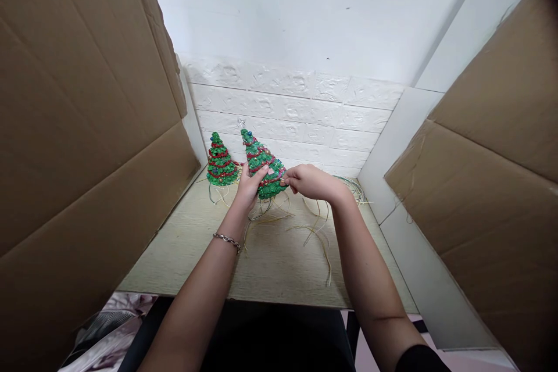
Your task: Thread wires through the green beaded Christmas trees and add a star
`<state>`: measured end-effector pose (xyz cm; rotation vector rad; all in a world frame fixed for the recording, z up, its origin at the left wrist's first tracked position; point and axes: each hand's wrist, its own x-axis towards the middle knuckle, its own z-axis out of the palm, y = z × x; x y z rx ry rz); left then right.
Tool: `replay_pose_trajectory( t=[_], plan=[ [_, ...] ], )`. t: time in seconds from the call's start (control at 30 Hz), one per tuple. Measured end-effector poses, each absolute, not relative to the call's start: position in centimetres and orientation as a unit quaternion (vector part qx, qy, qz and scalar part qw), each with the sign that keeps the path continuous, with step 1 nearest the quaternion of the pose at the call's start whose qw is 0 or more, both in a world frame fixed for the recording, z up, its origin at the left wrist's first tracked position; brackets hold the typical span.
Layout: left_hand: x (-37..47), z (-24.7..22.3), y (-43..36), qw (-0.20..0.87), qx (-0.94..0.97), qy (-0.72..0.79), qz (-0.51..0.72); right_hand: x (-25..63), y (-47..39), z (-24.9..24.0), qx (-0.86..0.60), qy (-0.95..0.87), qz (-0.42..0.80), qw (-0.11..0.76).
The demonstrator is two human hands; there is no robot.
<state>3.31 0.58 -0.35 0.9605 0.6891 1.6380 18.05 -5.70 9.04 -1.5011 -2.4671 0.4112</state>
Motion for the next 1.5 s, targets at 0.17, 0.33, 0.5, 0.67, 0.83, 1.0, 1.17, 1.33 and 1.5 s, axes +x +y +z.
replay_pose_trajectory(
  t=[0.17, 0.33, 0.5, 0.67, 0.83, 1.0, 1.17, 1.33, 1.5],
  plan=[
    [3.4, -0.2, 0.4, 0.529, 0.404, 0.291, 0.687, 18.1, -5.6, 9.0, -0.527, -0.828, 0.157, 0.11],
    [3.4, 0.0, 0.3, 0.54, 0.388, 0.287, 0.689, 18.3, -5.4, 8.9, -0.543, -0.819, 0.149, 0.11],
    [3.4, 0.0, 0.3, 0.545, 0.382, 0.282, 0.691, 18.4, -5.2, 8.8, -0.561, -0.808, 0.138, 0.112],
    [3.4, -0.2, 0.4, 0.535, 0.393, 0.284, 0.692, 18.3, -5.3, 8.6, -0.562, -0.809, 0.13, 0.113],
    [3.3, -0.2, 0.5, 0.531, 0.402, 0.282, 0.691, 17.8, -5.6, 8.4, -0.58, -0.792, 0.102, 0.162],
    [3.3, -0.1, 0.5, 0.539, 0.392, 0.281, 0.69, 17.3, -5.5, 8.3, -0.568, -0.805, 0.069, 0.159],
    [3.3, -0.3, 0.6, 0.533, 0.401, 0.28, 0.69, 17.1, -5.4, 8.1, -0.573, -0.807, 0.037, 0.138],
    [3.3, -0.6, 0.8, 0.528, 0.411, 0.276, 0.69, 16.8, -5.3, 7.9, -0.576, -0.808, 0.017, 0.125],
    [3.4, -0.6, 0.9, 0.526, 0.412, 0.275, 0.691, 16.4, -5.3, 7.7, -0.559, -0.815, 0.027, 0.151]
  ],
)
